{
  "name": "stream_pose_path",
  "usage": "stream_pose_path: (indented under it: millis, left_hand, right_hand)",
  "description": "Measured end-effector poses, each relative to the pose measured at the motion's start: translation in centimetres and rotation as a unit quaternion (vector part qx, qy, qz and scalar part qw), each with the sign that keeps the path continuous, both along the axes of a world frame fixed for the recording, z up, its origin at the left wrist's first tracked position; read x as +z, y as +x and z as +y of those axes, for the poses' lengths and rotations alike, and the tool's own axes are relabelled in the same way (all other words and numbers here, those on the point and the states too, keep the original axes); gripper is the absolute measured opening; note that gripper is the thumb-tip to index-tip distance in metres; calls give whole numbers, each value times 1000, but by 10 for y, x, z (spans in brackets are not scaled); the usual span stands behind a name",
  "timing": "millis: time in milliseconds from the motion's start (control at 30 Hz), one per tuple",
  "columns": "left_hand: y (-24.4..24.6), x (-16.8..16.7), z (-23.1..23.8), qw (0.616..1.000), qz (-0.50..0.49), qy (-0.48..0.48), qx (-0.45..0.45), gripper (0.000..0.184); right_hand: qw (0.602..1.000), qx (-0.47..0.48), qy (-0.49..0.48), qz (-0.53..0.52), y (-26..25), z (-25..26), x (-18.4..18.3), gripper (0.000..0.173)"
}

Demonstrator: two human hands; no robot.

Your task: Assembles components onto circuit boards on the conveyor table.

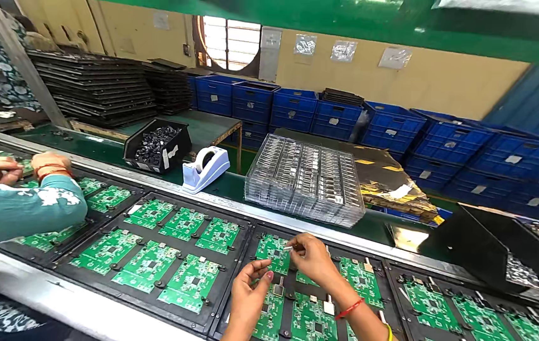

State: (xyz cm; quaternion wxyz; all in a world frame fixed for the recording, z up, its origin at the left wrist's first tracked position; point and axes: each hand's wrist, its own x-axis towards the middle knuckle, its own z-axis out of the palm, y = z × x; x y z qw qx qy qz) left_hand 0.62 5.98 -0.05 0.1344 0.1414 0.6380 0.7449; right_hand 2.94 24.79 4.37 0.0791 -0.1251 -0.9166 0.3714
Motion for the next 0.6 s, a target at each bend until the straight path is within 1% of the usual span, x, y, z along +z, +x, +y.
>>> stream_pose_path:
  millis: [33, 100, 200, 267, 467, 600]
  left_hand:
    - [1, 0, 0, 1000, -2, -2, 2, 24]
    - [2, 0, 0, 1000, -4, 2, 3, 20]
    - [2, 0, 0, 1000, -2, 12, -1, 17]
    - [2, 0, 0, 1000, -3, 16, -2, 16]
    - [3, 0, -1, 1000, -8, 15, -10, 16]
    - [3, 0, 0, 1000, -14, 18, -5, 15]
  right_hand:
    - [999, -15, 46, 4, -5, 1, -6, 22]
    - [994, -18, 102, -19, -13, 4, -16, 23]
    - [980, 38, 154, -118, -14, -3, -19, 30]
    - [967, 64, 191, -155, -12, -8, -16, 32]
    - [958, 55, 211, -184, -12, -4, -14, 35]
    - [965, 50, 210, -149, -11, 6, -15, 33]
